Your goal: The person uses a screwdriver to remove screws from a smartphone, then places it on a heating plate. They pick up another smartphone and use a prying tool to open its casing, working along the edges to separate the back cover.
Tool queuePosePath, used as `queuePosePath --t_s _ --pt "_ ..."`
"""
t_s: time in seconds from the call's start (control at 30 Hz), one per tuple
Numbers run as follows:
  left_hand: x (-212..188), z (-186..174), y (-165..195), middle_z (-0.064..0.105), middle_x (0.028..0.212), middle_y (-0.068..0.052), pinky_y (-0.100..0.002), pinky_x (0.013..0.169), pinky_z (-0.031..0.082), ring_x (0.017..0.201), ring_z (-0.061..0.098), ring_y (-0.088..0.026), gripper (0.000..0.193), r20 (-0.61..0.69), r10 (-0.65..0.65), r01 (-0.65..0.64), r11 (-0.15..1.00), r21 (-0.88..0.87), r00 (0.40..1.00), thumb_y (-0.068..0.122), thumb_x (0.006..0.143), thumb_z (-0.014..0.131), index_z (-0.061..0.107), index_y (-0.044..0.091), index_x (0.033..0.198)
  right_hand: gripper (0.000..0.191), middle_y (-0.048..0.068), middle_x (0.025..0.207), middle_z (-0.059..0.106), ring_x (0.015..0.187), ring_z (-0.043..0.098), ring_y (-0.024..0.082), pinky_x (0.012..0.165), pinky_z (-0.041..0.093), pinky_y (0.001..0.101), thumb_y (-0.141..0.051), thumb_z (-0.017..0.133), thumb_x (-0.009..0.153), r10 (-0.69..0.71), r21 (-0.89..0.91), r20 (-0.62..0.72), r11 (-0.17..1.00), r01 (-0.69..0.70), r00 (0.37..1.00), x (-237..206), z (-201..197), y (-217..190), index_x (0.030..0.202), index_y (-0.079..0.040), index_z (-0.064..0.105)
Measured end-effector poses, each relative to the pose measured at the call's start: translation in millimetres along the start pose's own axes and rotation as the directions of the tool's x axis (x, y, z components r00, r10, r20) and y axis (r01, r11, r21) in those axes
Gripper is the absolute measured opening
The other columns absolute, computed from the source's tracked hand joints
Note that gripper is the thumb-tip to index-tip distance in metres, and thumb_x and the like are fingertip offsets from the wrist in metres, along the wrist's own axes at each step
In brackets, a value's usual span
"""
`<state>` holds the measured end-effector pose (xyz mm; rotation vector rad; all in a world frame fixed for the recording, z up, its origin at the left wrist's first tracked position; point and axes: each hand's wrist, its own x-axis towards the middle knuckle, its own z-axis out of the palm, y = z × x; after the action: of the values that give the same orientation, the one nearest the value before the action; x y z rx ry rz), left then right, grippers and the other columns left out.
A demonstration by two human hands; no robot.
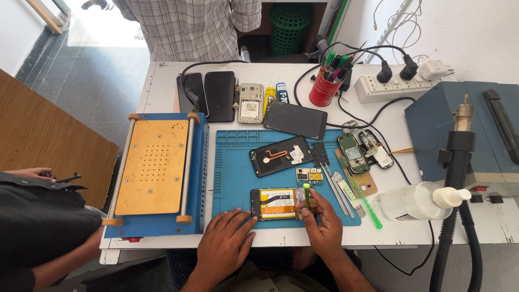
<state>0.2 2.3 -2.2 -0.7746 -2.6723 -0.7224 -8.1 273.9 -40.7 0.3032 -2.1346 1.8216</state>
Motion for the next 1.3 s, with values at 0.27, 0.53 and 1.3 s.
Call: queuePosePath --t_s 0.27,0.53,1.3 --pt "25 -71 34 0.054 0.15 -0.013 -0.049 0.114 0.036 0.144 0.044 -0.033 0.054 0.329 -0.115 0.276 0.821 -0.499 0.937 0.028 0.091 0.072 0.059 0.011 0.141 0.05 0.012 0.105 0.075 0.088 0.071 0.013 0.074 0.06 0.0282 -0.01 0.061 0.102 0.005 -0.055 0.002 0.999 -0.004 1.0 3 3 -5 0.149 -0.001 0.046" --pt "223 -51 19 0.069 0.123 -0.015 -0.034 0.081 0.055 0.1 0.07 -0.02 0.074 0.209 -0.239 0.314 0.616 -0.722 0.948 0.015 0.094 0.055 0.027 0.012 0.163 0.05 0.011 0.106 0.075 0.091 0.07 0.012 0.079 0.058 0.0281 -0.009 0.061 0.103 -0.036 -0.087 0.017 0.996 0.038 0.999 5 4 -9 0.15 0.0 0.046" --pt "302 -24 48 0.074 0.072 -0.007 -0.035 0.072 0.053 0.069 0.07 -0.017 0.03 0.147 -0.236 0.277 0.772 -0.573 0.961 0.023 0.095 0.062 0.058 0.006 0.119 0.05 0.011 0.106 0.075 0.088 0.069 0.011 0.078 0.059 0.0272 -0.009 0.06 0.104 -0.036 -0.049 -0.027 0.998 0.035 0.999 5 4 -9 0.151 -0.001 0.045"
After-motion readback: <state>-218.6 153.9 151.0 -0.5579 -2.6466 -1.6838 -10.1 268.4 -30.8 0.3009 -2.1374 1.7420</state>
